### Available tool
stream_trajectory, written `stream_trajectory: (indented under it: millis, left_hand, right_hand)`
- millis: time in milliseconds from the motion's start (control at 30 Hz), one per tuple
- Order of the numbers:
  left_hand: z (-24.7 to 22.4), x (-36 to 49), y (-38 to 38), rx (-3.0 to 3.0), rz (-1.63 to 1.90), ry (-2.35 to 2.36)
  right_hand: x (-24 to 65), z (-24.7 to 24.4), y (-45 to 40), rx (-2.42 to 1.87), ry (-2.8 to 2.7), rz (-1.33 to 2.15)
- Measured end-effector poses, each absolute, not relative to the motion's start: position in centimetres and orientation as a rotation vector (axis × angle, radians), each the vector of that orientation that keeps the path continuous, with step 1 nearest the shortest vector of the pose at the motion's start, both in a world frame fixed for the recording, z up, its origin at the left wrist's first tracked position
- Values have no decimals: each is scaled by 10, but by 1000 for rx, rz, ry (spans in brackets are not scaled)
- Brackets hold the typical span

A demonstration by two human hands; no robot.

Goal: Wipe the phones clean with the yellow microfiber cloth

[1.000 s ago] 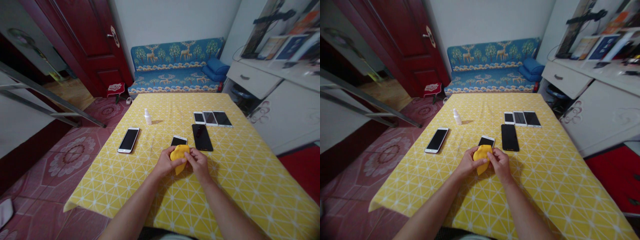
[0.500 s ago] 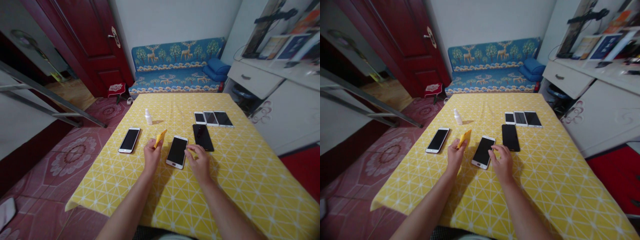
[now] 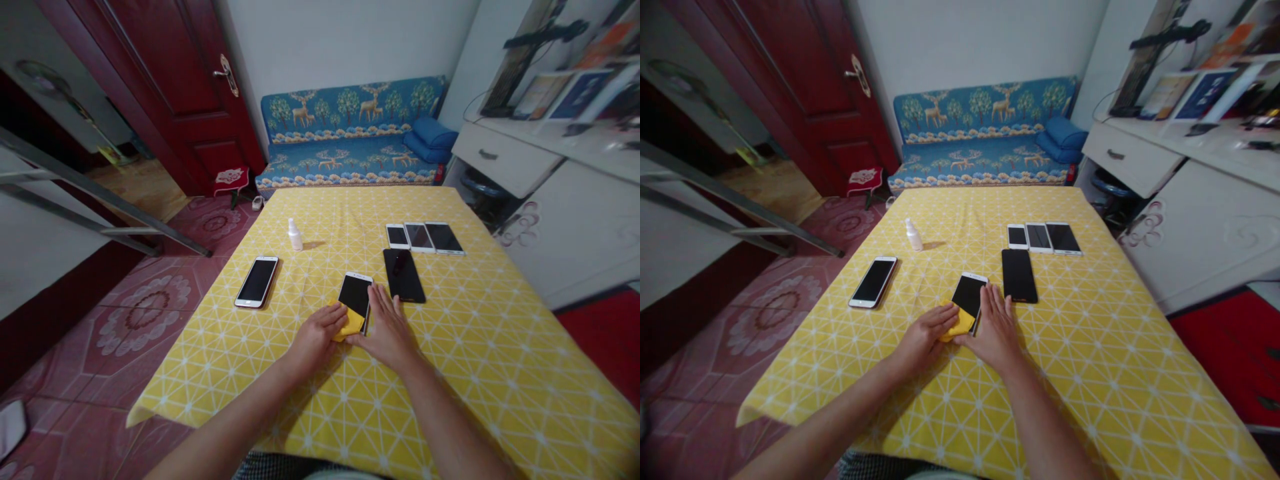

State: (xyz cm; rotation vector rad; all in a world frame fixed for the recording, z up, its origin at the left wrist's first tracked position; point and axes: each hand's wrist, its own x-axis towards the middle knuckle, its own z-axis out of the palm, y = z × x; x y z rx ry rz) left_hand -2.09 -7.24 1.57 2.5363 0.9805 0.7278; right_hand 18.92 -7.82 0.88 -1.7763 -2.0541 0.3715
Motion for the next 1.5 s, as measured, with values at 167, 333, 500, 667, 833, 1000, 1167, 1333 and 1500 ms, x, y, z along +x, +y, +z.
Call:
stream_trajectory:
  millis: [167, 333, 500, 667, 833, 1000, 1167, 1333, 1500]
  left_hand:
    - [20, -25, -68, 2565, 642, 998]
    - [26, -13, -40, 2478, 644, 1049]
    - [32, 2, -6, 2385, 707, 1083]
    - [35, 18, 22, 2465, 597, 1203]
    - [37, 22, 25, 2502, 544, 1190]
    - [34, 6, -1, 2514, 547, 1076]
    - [34, -13, -36, 2375, 671, 956]
    - [33, -25, -65, 2382, 613, 878]
    - [29, -24, -73, 2432, 549, 924]
  right_hand:
    - [189, 15, -80, -1761, -2073, 432]
    - [188, 17, -79, -1747, -2074, 422]
    - [189, 17, -80, -1752, -2072, 425]
    - [190, 17, -80, -1723, -2071, 409]
    - [189, 17, -80, -1757, -2073, 409]
    - [188, 14, -79, -1728, -2071, 381]
    - [188, 13, -80, -1734, -2061, 378]
    - [186, 16, -80, -1758, -2048, 416]
    - [185, 19, -80, -1798, -2063, 439]
